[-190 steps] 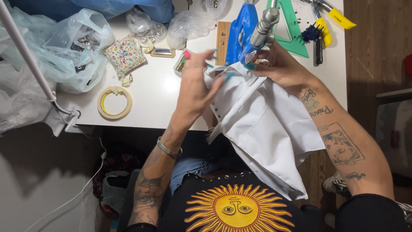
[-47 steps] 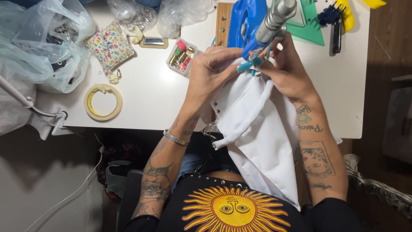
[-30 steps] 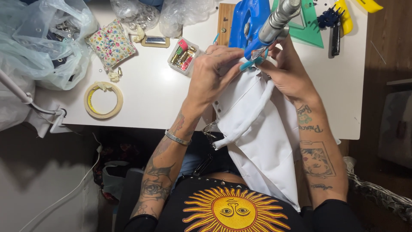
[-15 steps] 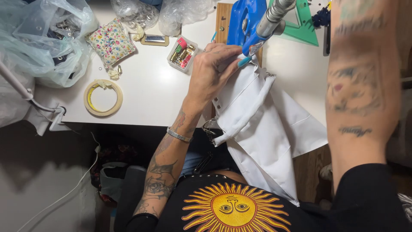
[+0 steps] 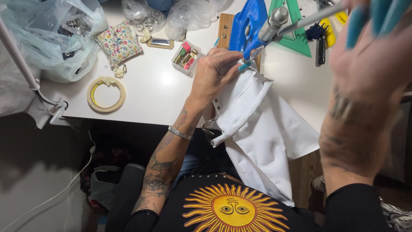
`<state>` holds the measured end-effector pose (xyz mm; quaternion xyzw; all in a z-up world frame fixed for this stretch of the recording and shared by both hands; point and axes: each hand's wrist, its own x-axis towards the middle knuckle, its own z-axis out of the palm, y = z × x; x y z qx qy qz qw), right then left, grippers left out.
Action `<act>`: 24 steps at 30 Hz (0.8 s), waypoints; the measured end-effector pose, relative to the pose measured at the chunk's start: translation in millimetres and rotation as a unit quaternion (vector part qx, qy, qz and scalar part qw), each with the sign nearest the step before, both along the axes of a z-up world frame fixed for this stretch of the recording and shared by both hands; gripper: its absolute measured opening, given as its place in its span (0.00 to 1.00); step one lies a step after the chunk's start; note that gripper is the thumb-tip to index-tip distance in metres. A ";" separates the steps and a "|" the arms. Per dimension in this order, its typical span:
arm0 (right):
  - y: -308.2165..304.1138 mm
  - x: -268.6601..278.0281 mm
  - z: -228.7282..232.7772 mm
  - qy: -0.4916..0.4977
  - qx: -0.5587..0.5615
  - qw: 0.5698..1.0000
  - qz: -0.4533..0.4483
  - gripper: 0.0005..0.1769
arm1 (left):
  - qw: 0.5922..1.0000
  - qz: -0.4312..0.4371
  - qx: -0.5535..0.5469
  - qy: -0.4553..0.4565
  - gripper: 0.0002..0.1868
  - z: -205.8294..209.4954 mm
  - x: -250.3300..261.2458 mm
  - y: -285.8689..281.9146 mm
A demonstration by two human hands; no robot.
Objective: Attaching metal hardware to a white leather garment using a manual press
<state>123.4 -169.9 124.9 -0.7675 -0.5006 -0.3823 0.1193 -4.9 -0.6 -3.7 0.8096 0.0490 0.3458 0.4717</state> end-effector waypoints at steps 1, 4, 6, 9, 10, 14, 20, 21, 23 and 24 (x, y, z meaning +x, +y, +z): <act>9.7 -14.4 6.4 -0.002 0.001 1.000 0.001 0.08 | 1.000 0.001 0.001 -0.002 0.12 -0.1 0.1 0.1; 31.2 -52.0 23.3 0.494 0.305 0.738 0.345 0.17 | 1.000 0.002 -0.008 0.020 0.13 -2.5 -1.8 0.1; 37.4 -66.2 33.4 0.367 0.246 0.795 0.416 0.24 | 0.999 -0.009 -0.024 0.036 0.14 -4.9 -1.7 2.3; 59.5 -98.3 52.7 0.445 0.682 0.261 0.519 0.29 | 0.998 -0.015 -0.039 0.037 0.14 -7.3 -3.0 2.8; 49.4 -91.9 39.1 0.444 0.682 0.261 0.520 0.29 | 0.999 -0.016 -0.038 0.036 0.14 -5.7 -2.7 2.7; 27.6 -94.3 11.5 0.340 0.300 0.734 0.507 0.15 | 0.998 -0.017 -0.049 0.031 0.13 -3.1 -1.1 2.3; 28.3 -102.4 1.1 0.334 0.358 0.760 0.428 0.24 | 0.998 -0.015 -0.048 0.028 0.12 0.3 -6.3 -1.8; 33.7 -101.4 -1.0 0.301 0.391 0.751 0.439 0.28 | 0.999 -0.013 -0.044 0.013 0.10 2.8 -2.4 0.8; 33.2 -102.9 -8.3 0.287 0.420 0.741 0.438 0.27 | 0.999 -0.017 -0.032 0.016 0.11 -0.6 -0.4 3.4; 31.6 -104.7 -12.7 0.282 0.445 0.731 0.435 0.26 | 0.999 -0.019 -0.027 0.025 0.12 -3.5 -1.7 2.7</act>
